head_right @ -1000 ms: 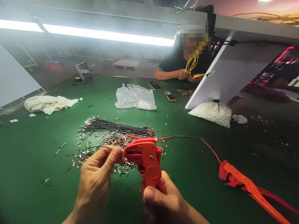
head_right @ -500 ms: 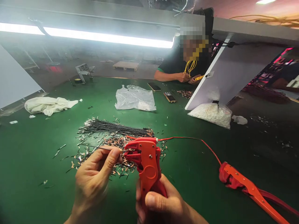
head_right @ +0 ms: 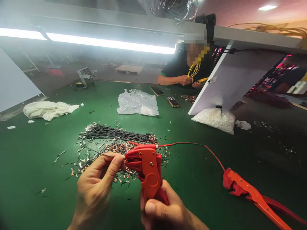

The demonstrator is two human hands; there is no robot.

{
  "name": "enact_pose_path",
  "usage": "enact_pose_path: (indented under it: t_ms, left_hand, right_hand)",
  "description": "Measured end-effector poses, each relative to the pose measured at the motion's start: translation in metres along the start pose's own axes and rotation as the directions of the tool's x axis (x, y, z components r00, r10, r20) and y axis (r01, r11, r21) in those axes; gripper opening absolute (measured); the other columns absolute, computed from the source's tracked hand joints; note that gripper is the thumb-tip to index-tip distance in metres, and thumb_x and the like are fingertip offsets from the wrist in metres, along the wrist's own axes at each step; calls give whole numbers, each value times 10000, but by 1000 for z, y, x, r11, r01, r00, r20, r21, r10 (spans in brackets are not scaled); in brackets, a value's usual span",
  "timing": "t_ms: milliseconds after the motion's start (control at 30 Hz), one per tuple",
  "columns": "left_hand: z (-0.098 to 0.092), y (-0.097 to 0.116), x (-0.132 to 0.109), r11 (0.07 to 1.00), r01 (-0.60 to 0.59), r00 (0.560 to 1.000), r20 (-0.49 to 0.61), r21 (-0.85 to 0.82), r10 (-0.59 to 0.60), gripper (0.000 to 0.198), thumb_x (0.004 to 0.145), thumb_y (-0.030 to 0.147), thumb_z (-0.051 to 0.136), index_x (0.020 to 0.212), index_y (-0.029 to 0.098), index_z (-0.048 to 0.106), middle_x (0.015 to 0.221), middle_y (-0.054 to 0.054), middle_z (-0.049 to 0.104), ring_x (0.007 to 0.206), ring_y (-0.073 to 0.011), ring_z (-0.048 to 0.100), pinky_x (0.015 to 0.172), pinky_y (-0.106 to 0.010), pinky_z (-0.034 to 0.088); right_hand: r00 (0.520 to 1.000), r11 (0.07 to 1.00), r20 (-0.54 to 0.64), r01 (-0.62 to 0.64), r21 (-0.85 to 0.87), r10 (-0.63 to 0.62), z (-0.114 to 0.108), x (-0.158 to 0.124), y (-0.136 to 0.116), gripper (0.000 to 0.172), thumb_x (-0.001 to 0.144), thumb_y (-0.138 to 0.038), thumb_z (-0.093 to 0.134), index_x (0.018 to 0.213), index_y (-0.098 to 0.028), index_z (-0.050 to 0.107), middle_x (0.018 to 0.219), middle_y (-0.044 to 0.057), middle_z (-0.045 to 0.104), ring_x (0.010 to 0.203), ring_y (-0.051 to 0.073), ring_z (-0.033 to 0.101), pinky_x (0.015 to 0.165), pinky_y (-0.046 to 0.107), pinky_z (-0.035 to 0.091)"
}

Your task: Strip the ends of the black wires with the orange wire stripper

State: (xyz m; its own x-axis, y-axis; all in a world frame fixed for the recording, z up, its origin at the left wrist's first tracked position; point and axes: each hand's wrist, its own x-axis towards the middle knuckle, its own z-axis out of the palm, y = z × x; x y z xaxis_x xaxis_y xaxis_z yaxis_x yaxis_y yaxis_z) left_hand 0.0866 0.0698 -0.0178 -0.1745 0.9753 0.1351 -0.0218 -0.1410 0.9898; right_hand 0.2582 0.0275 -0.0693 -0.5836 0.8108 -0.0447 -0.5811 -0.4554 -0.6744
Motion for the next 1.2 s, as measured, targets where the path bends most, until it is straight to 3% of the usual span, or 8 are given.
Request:
enact_pose_path:
  t_ms: [333,567,767,1000,1133,1200]
  left_hand:
    - [3,0,-2,998,37,999,1,-55,-37,207,818,371,680,752,175,683,660,8,622,617,-92,583,591,-160,499]
    - [10,9,-6,989,107,990,-82,-105,-116,210,800,377,694,736,177,677,659,20,602,636,-90,544,615,-177,463]
    - [8,5,-6,983,117,991,-43,-144,-125,230,787,391,706,743,167,678,650,16,601,622,-92,550,599,-184,467]
    - [5,1,-3,978,96,989,-89,-184,-114,211,789,367,716,751,162,685,644,10,607,621,-90,561,608,-178,477]
    - [3,-2,3,979,97,982,-144,-182,-125,209,780,365,725,744,163,687,637,10,610,617,-86,558,605,-172,467]
    - [3,-2,3,985,112,985,-114,-128,-127,221,778,380,720,748,162,693,632,4,617,613,-96,565,593,-182,470]
  right_hand:
    - [998,1000,-58,-17,-7,17,-3,-4,5,283,824,-394,681,809,-177,499,575,-73,373,433,45,326,401,155,288]
    - [988,991,-147,-57,-122,39,3,-6,0,389,779,-489,717,805,-201,458,551,-83,373,425,54,323,420,196,264]
    - [970,985,-237,-85,-152,47,9,-6,-2,441,758,-533,734,735,-193,455,546,-89,311,454,52,258,423,192,216]
    - [998,998,-33,-60,33,61,14,1,-5,425,808,-502,641,990,-123,577,733,55,602,644,145,566,641,287,458]
    - [999,999,-22,38,23,-38,10,6,-10,377,860,-459,602,1036,-125,594,783,78,649,709,189,641,651,319,524]
    - [994,996,-64,91,-17,-92,9,9,-14,316,870,-410,613,1038,-144,597,824,78,662,718,200,657,602,307,540]
